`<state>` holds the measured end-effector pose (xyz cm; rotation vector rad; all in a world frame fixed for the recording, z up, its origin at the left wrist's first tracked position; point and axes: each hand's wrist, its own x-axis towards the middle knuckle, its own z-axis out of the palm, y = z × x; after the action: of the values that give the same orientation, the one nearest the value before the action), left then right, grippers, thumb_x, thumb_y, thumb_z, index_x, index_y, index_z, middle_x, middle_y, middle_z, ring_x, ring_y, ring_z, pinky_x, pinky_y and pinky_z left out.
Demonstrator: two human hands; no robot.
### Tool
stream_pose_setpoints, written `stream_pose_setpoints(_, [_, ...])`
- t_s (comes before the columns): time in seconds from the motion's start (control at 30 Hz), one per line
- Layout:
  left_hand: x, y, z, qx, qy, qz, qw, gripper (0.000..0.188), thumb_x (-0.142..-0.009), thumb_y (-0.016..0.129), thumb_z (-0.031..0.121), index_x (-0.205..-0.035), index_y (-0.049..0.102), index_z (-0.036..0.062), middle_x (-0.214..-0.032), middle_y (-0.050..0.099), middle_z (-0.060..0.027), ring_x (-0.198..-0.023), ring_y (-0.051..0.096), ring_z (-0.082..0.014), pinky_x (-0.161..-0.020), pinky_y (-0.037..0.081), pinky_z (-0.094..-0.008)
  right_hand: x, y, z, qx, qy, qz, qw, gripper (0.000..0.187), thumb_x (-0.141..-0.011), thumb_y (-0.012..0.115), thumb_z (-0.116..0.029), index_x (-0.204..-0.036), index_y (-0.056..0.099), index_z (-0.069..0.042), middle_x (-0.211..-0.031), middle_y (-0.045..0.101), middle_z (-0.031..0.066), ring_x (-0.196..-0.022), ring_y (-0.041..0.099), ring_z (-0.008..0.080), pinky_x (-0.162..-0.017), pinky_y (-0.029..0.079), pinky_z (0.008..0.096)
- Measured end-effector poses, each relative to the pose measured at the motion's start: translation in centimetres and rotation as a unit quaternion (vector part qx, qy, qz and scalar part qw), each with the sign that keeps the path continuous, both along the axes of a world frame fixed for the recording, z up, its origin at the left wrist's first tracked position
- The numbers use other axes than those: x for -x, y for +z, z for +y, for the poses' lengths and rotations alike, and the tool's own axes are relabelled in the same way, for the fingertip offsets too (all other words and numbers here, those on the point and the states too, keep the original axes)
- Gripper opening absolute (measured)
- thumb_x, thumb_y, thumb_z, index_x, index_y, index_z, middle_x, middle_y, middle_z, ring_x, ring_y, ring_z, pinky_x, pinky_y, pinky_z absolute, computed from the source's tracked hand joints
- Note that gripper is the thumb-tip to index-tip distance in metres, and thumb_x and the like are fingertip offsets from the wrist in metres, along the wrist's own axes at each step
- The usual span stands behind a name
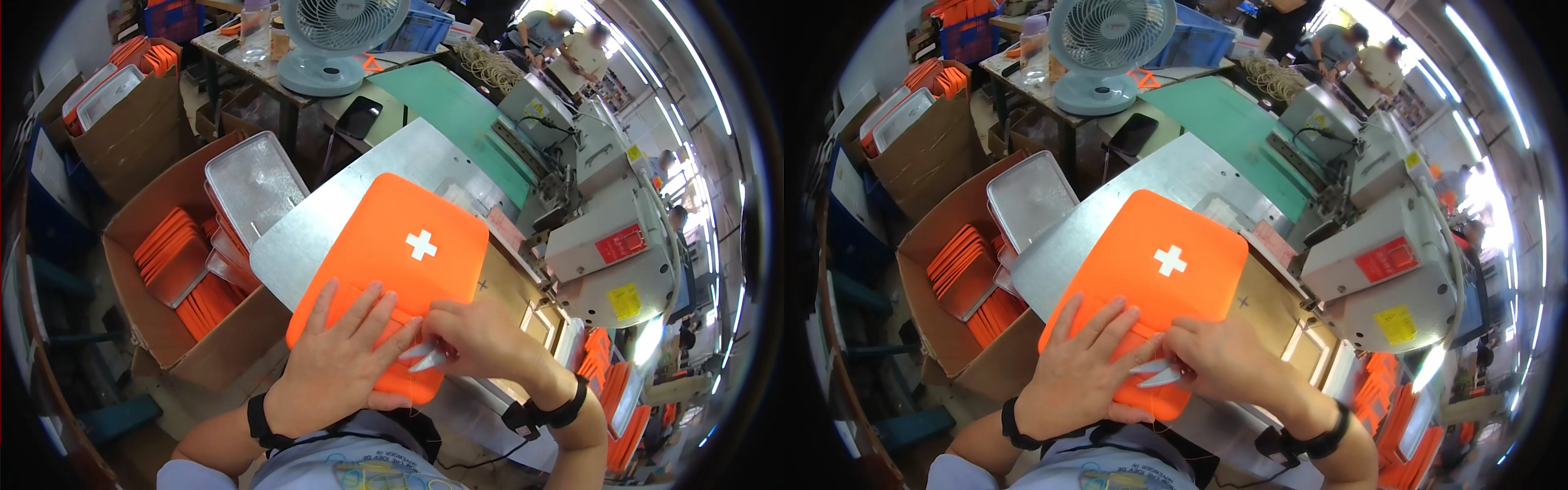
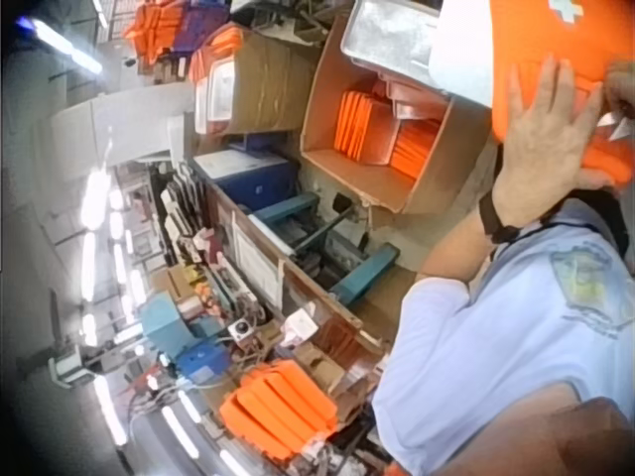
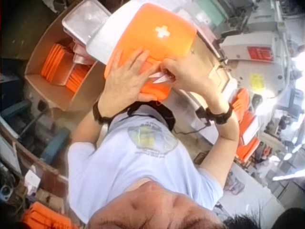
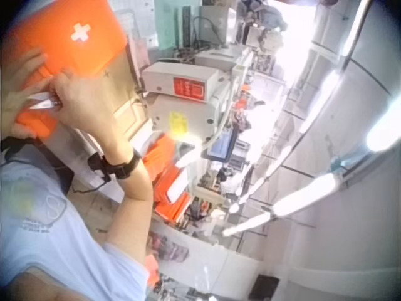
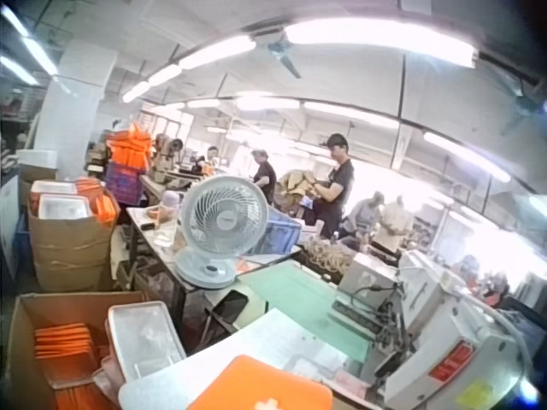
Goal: Preparing and aligning components for an industrial sewing machine to assemble first-aid medical pouches.
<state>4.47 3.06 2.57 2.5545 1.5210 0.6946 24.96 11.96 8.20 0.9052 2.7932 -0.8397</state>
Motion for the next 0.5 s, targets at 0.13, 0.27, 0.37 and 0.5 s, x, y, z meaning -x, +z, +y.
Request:
stream_pose_setpoints(0.13, [0.1,-0.2,0.0,0.001,-0.006,-0.012,1.0,0.077,-0.074,0.054,0.072,-0.131,0.057,0.0202,-0.132,0.049,-0.0152,-0.129,0.044,-0.0303,-0.108,0.024,-0.0599,-1.3,0.4,-3.3,0.158,0.031,0.08,0.984,0.018,-0.076,0.07,-0.01,-0.088,0.056,-0.008,-0.077,0.057,0.0043,-0.065,0.06,0.0215,-0.057,0.047,0.0319])
stream_pose_setpoints(0.27, [0.0,-0.4,-0.1,-0.005,-0.004,-0.005,1.0,0.077,-0.073,0.054,0.072,-0.132,0.056,0.021,-0.132,0.048,-0.0153,-0.129,0.044,-0.0307,-0.108,0.024,-0.0604,-3.4,0.9,-3.5,0.292,-0.021,0.086,0.952,0.017,-0.078,0.068,-0.004,-0.088,0.055,-0.003,-0.077,0.055,0.0051,-0.064,0.055,0.0164,-0.059,0.045,0.027])
stream_pose_setpoints(0.37, [0.0,-0.4,-0.2,-0.003,-0.003,0.001,1.0,0.077,-0.074,0.054,0.072,-0.132,0.056,0.0211,-0.132,0.047,-0.0153,-0.129,0.044,-0.0307,-0.108,0.024,-0.0603,-4.0,1.7,-3.8,0.304,-0.018,0.114,0.946,0.016,-0.078,0.07,-0.006,-0.088,0.058,-0.003,-0.079,0.057,0.004,-0.064,0.054,0.0152,-0.06,0.045,0.0259])
stream_pose_setpoints(0.5, [0.0,-0.1,-0.1,0.005,-0.004,0.0,1.0,0.076,-0.075,0.055,0.071,-0.132,0.056,0.0202,-0.133,0.046,-0.0153,-0.13,0.043,-0.0309,-0.109,0.023,-0.0599,-4.8,2.3,-4.3,0.219,-0.115,0.109,0.963,0.026,-0.082,0.073,-0.012,-0.1,0.056,-0.003,-0.081,0.059,0.0044,-0.067,0.055,0.0148,-0.062,0.046,0.0254])
